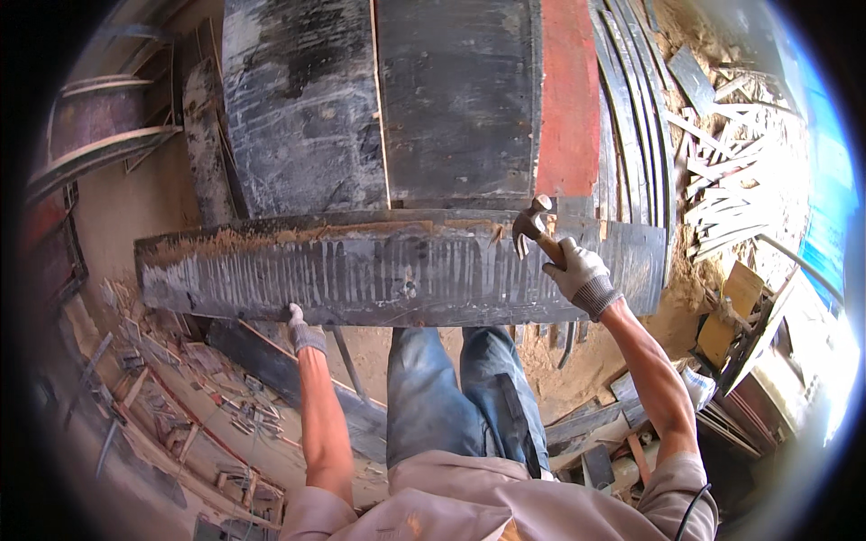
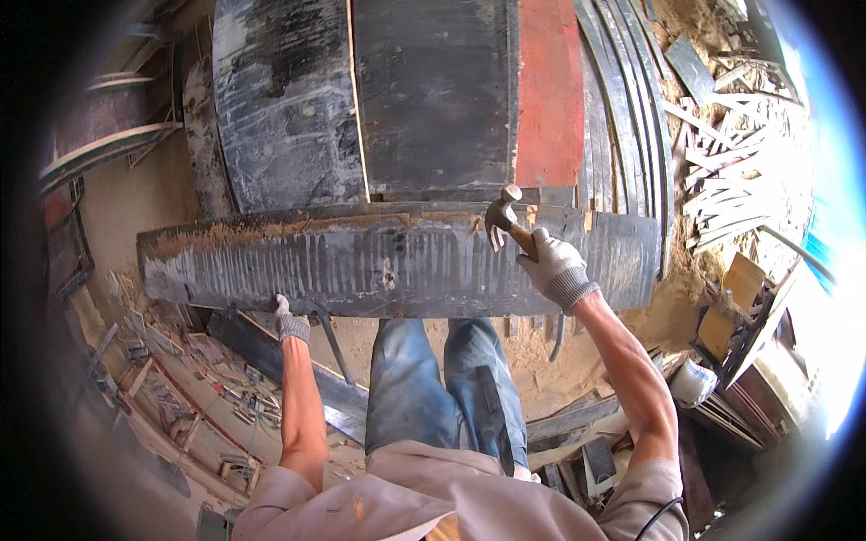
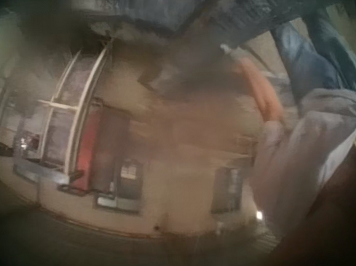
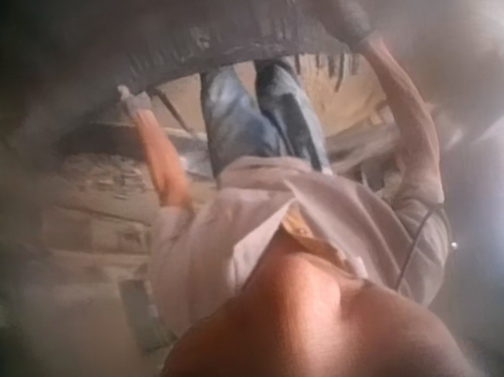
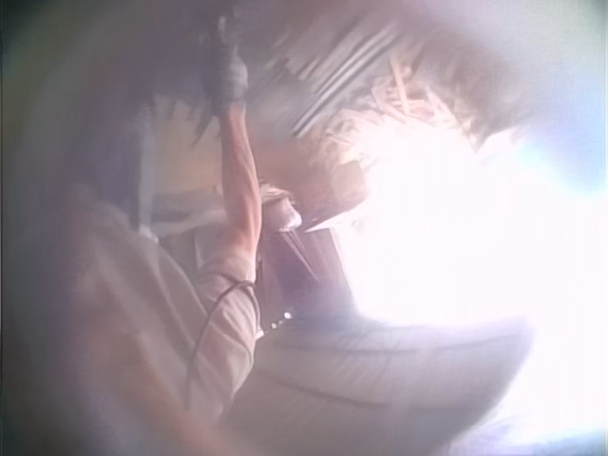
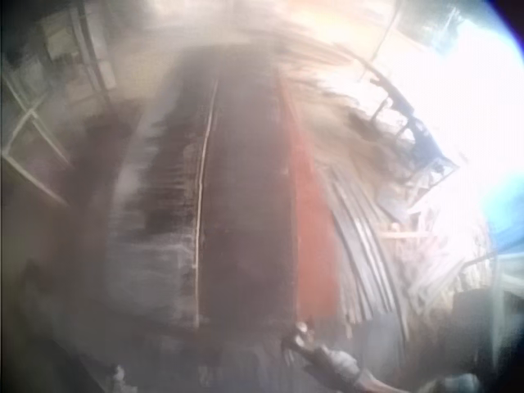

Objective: The person repeatedly strikes a large, dark, curved wooden panel with a hammer, then flips it and continues hammering. The person also picks up and strikes a long, thin wooden strip. The task appears to be breaking down or shaping the wood.

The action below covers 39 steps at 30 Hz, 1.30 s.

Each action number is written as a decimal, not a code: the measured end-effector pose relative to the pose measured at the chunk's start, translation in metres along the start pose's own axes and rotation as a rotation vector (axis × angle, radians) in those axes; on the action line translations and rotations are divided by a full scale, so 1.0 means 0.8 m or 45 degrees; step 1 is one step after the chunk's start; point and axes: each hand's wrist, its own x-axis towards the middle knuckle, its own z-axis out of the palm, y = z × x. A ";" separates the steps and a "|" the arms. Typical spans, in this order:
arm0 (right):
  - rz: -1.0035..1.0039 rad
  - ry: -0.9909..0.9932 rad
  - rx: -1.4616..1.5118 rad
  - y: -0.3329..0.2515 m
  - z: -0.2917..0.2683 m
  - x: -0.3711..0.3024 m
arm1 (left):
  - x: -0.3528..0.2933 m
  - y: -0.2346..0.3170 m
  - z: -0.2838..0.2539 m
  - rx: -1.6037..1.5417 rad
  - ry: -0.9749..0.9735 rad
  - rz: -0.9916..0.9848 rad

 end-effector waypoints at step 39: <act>1.069 1.396 1.580 -0.007 0.406 -0.357 | -0.165 0.002 0.264 0.920 -0.960 1.010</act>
